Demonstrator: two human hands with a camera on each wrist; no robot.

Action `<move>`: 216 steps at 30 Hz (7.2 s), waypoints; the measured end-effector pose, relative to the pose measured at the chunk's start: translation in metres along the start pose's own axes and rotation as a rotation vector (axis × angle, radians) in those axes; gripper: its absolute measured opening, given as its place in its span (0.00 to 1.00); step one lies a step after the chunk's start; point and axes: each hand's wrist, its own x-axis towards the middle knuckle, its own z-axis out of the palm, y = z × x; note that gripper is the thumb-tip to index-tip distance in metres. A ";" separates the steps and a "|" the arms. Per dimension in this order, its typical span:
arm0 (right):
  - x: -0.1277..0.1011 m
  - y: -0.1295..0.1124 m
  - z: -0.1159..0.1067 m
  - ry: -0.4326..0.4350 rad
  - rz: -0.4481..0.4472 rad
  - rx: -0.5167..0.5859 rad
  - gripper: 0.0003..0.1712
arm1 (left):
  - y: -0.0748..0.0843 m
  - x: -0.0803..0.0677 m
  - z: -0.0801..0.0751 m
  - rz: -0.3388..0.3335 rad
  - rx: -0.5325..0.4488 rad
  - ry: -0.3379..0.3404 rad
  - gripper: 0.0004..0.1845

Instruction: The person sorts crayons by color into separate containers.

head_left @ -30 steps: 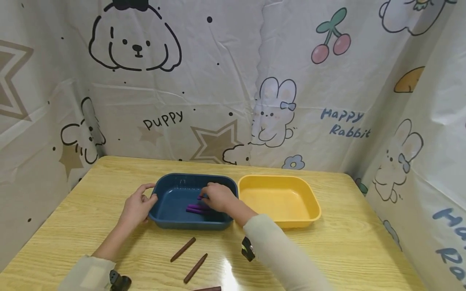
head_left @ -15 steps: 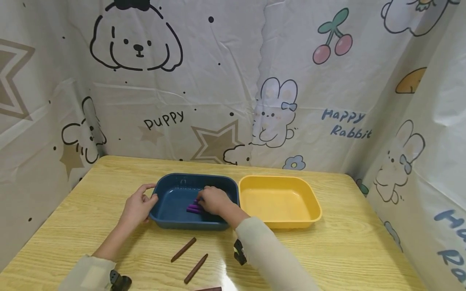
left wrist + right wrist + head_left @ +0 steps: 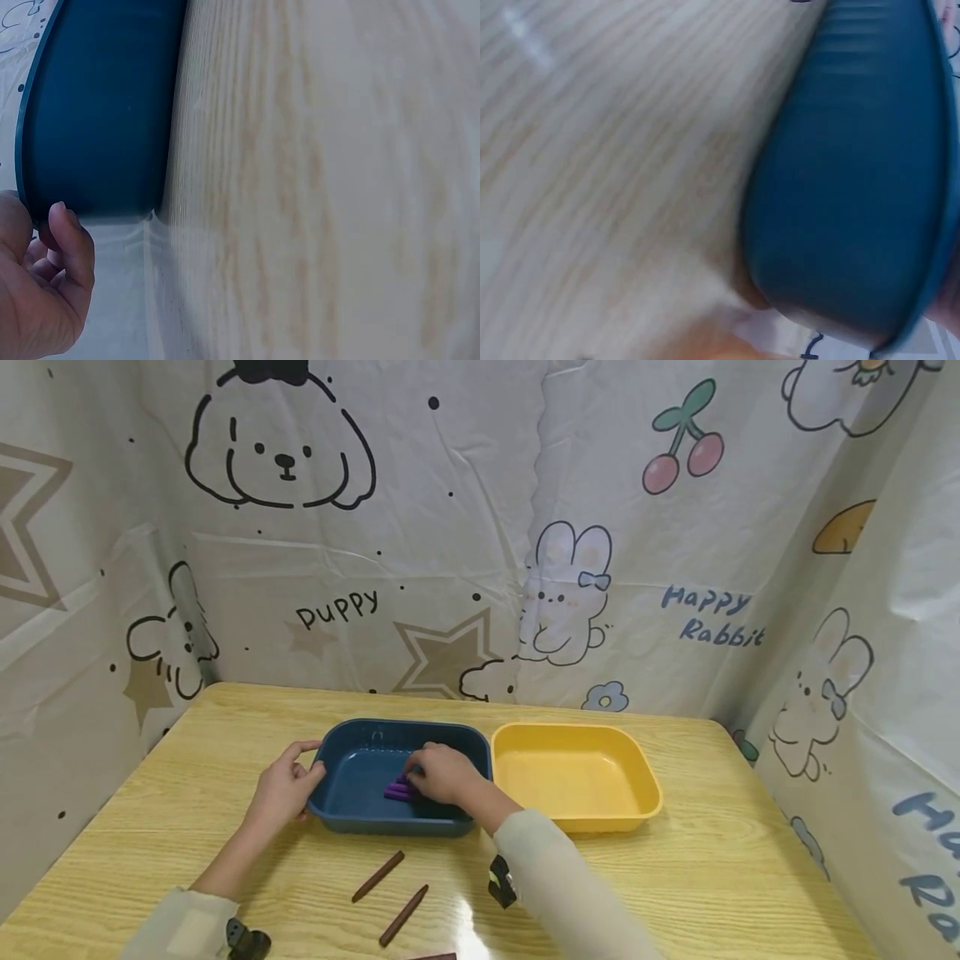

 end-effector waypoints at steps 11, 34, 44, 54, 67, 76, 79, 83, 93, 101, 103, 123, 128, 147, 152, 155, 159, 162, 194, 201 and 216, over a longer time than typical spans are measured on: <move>-0.022 0.010 -0.023 0.030 -0.001 0.114 0.13 | -0.001 0.000 0.001 0.002 -0.004 -0.006 0.24; -0.091 0.018 -0.041 0.132 -0.115 0.253 0.14 | 0.001 0.000 0.001 0.008 -0.009 -0.006 0.24; -0.126 0.029 -0.040 0.174 -0.108 0.295 0.10 | 0.002 -0.001 0.001 0.000 -0.004 -0.011 0.24; -0.161 0.046 -0.035 0.174 -0.039 0.336 0.09 | 0.002 -0.002 0.001 0.003 -0.006 -0.012 0.24; -0.193 0.076 -0.012 0.142 0.012 0.328 0.09 | 0.001 -0.001 0.002 0.002 0.008 0.000 0.23; -0.199 0.087 0.004 0.166 0.024 0.277 0.08 | 0.000 -0.002 0.003 0.006 0.013 0.001 0.24; -0.200 0.088 0.010 0.171 0.041 0.262 0.08 | 0.000 -0.001 0.003 0.006 0.013 0.001 0.24; -0.199 0.089 0.015 0.184 0.070 0.255 0.09 | 0.001 -0.001 0.003 0.008 0.008 0.000 0.24; -0.195 0.092 0.027 0.210 0.116 0.183 0.10 | 0.000 0.000 0.003 0.004 0.009 0.005 0.24; -0.192 0.089 0.029 0.250 0.124 0.177 0.09 | 0.000 0.000 0.003 -0.002 0.006 0.005 0.23; -0.192 0.087 0.029 0.256 0.127 0.181 0.09 | 0.000 0.000 0.003 -0.006 0.006 0.006 0.23; -0.192 0.060 -0.008 0.234 0.063 0.375 0.08 | -0.001 0.001 0.003 -0.003 -0.006 0.005 0.23; -0.185 0.054 -0.024 0.263 0.041 0.381 0.08 | -0.001 0.000 0.003 -0.004 -0.008 0.001 0.24; -0.117 0.045 -0.043 0.301 0.040 0.382 0.06 | 0.000 0.000 0.002 -0.002 -0.012 0.000 0.24; -0.103 0.043 -0.041 0.279 0.032 0.371 0.07 | 0.000 0.000 0.002 0.000 -0.006 0.001 0.24; -0.096 0.040 -0.040 0.278 0.005 0.362 0.08 | 0.000 0.000 0.002 0.002 -0.004 -0.003 0.24; -0.086 0.035 -0.038 0.271 -0.023 0.350 0.09 | -0.001 0.000 0.001 0.010 -0.005 -0.003 0.24; -0.078 0.032 -0.035 0.251 -0.020 0.346 0.10 | -0.001 0.001 0.000 0.012 0.001 0.002 0.24; -0.018 0.022 -0.011 0.167 -0.037 0.093 0.11 | 0.000 -0.001 0.002 0.002 -0.002 -0.001 0.24; -0.012 0.019 -0.007 0.141 -0.020 0.073 0.11 | -0.001 0.000 0.002 0.004 0.004 0.003 0.23; -0.008 0.019 0.001 0.069 0.029 -0.043 0.10 | -0.001 0.000 0.003 -0.006 -0.013 -0.005 0.24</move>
